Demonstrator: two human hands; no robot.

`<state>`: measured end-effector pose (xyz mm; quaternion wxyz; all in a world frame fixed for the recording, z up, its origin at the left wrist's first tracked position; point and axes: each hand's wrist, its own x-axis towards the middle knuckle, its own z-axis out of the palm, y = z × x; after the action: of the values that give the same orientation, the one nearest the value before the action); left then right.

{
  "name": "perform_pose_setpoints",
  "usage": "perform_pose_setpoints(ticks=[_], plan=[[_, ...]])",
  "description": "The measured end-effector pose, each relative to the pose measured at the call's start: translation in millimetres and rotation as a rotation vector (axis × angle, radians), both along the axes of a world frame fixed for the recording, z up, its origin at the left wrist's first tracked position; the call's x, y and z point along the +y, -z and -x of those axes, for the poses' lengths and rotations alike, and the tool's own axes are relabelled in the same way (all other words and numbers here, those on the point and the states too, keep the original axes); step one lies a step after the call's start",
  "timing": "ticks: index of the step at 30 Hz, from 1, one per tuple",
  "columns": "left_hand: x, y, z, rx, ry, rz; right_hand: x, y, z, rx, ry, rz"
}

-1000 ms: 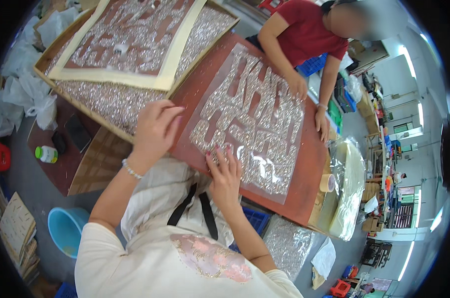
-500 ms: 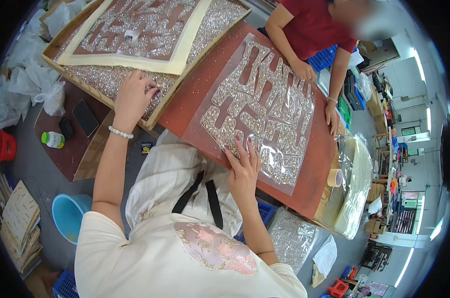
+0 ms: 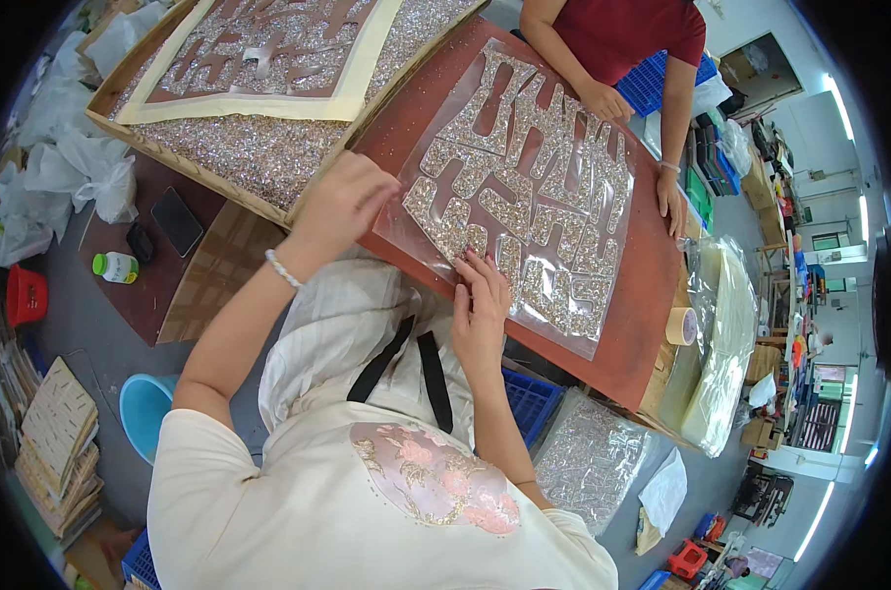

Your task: The recorder is arranging and preparing sparkly shoe components on a transparent plastic sheet at a workbench.

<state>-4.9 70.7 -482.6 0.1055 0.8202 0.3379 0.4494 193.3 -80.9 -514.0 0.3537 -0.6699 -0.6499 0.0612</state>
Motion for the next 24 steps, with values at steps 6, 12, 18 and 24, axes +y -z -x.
perform_pose_setpoints(ticks=[6, 12, 18, 24], plan=[[-17, 13, -54, 0.046, 0.188, 0.006, -5, -16, -28, 0.180, 0.119, 0.034], [-19, 18, -79, 0.120, 0.281, -0.106, -15, -7, -57, 0.251, 0.030, -0.036], [-14, 30, -78, 0.154, 0.324, -0.124, -20, -3, -42, 0.372, 0.065, -0.070], [-8, 35, -71, 0.193, 0.307, -0.169, -18, -3, -31, 0.363, 0.018, -0.060]])
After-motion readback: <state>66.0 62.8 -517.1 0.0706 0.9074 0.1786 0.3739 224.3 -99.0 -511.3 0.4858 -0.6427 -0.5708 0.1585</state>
